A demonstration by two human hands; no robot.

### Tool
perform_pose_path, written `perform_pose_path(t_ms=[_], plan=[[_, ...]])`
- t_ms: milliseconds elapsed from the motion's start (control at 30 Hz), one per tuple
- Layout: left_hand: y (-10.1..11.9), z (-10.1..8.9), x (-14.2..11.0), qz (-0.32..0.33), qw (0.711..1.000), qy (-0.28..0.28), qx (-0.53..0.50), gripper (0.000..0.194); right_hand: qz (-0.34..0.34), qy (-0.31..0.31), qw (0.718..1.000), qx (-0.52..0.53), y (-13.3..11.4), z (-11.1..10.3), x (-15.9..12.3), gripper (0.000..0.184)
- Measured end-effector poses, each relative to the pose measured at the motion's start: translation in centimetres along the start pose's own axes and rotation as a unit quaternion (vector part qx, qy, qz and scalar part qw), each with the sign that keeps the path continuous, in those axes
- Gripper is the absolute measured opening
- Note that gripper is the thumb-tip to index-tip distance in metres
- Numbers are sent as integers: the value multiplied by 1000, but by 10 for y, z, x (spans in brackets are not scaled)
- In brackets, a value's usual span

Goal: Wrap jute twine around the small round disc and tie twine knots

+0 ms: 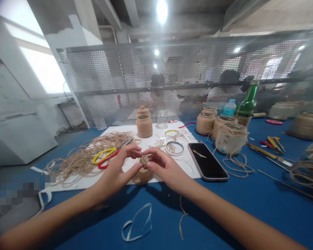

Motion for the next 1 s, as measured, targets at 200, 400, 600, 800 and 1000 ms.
perform_pose_path(t_ms=[200,400,600,800,1000], plan=[[15,-14,0,20,999,20,25,6,-1,47,999,-13,5,-11,0,21],[-16,12,-4,-154,966,-67,-196,17,-3,48,999,-23,4,-9,-1,22],[-31,21,-12,-219,928,-17,-300,19,-4,64,998,-9,6,-8,-3,24],[-36,22,-14,-230,922,7,-310,20,-3,84,996,-32,6,-12,-3,23],[-40,22,-17,-232,925,26,-299,19,5,95,995,-33,4,-11,-5,24]])
Point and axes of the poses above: each hand's wrist, its own x-axis towards the middle knuckle, its own z-axis out of the palm, y = z × x, the point moved 10 cm from there along x, towards the middle knuckle, and after that the axes turned 2 degrees about x, right-handed, at the moved point
